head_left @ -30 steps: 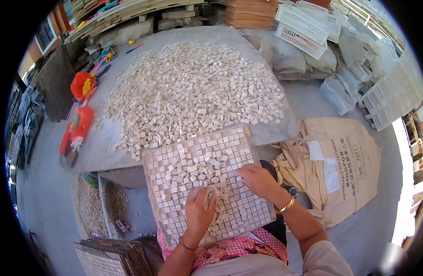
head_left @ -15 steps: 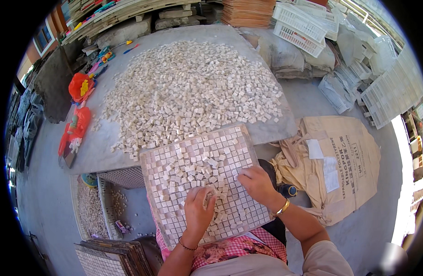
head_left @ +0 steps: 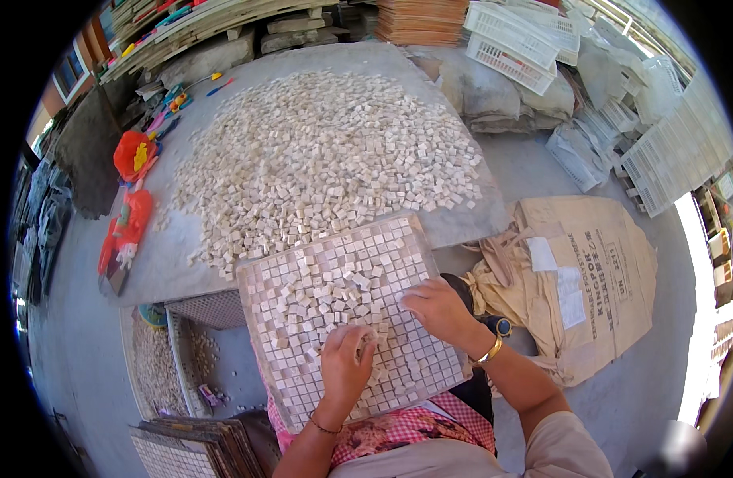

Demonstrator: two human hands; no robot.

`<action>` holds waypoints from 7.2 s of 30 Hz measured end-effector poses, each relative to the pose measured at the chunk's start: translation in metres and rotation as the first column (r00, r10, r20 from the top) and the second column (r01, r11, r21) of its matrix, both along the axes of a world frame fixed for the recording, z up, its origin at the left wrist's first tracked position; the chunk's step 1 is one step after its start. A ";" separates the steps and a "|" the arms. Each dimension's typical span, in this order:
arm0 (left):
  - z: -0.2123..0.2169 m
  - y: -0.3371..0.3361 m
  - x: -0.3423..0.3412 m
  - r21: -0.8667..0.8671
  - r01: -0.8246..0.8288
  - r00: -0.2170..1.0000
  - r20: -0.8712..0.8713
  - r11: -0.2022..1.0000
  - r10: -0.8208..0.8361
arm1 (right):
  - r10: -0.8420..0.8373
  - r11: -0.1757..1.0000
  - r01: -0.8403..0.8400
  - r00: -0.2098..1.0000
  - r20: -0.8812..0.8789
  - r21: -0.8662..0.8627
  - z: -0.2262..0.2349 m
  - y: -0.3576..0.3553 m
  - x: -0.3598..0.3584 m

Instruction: The person places small, light-colored square tiles one by one into the grid cells of a mesh backing sheet. They pick tiles from a large pile on a table and carefully position them into the empty slots on the sheet held in their lap. The person occasionally adjusts the tiles to ensure they fit within the grid.

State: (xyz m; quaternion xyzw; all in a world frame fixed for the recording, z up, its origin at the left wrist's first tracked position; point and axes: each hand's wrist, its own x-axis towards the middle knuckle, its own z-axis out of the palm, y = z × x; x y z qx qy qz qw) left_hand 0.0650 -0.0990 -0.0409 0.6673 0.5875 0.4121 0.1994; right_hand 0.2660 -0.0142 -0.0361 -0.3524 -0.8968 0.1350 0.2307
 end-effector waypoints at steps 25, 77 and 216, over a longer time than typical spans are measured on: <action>0.004 -0.001 0.001 0.010 0.000 1.000 0.009 1.000 0.000 | -0.005 0.983 0.013 0.999 0.045 -0.183 0.004 -0.030 0.001; 0.013 -0.046 -0.087 -0.557 0.458 0.332 0.830 0.693 0.448 | -0.453 0.792 0.234 0.844 -0.287 -0.564 0.025 -0.085 0.028; -0.019 -0.135 -0.268 -0.345 -0.317 0.027 0.928 0.884 0.372 | -0.114 0.978 0.109 0.993 -0.017 -0.175 0.005 -0.059 -0.019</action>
